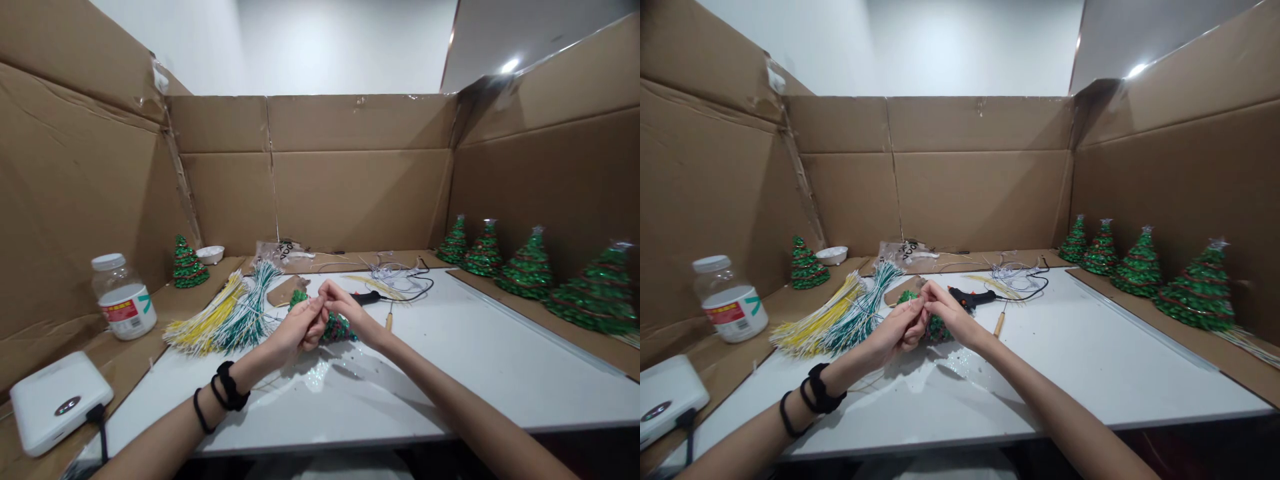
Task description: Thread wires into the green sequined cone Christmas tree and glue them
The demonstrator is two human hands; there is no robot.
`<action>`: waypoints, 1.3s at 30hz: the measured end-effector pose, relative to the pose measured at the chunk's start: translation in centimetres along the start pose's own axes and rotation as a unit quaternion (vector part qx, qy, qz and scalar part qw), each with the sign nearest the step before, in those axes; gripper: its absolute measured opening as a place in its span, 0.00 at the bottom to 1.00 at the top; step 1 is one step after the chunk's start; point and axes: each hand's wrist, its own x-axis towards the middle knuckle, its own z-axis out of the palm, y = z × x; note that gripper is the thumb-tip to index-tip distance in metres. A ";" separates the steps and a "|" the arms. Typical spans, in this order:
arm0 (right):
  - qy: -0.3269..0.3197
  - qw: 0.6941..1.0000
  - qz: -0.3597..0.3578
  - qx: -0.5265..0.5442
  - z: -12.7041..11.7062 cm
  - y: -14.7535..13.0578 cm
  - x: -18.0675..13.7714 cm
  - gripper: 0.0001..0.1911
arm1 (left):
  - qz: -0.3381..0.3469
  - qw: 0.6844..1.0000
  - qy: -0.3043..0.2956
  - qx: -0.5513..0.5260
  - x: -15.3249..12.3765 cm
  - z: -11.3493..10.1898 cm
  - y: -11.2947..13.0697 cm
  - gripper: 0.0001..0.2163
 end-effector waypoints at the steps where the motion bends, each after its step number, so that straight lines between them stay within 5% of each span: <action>1: 0.003 1.000 0.000 -0.007 0.0 0.0 0.0 0.02 | 0.001 1.000 -0.002 0.000 0.0 0.0 0.1 0.21; 21: 0.016 0.993 -0.022 -0.116 0.3 0.0 -0.2 0.05 | 0.011 1.000 0.006 0.005 0.1 -0.1 -0.5 0.20; 30: 0.081 0.968 -0.076 -0.227 0.5 0.1 -0.4 0.11 | 0.085 0.991 0.067 0.075 0.0 0.4 -0.8 0.21; 39: 0.051 0.958 -0.069 -0.275 0.3 -0.5 -0.3 0.09 | 0.151 0.968 0.084 0.182 0.3 0.0 -0.8 0.21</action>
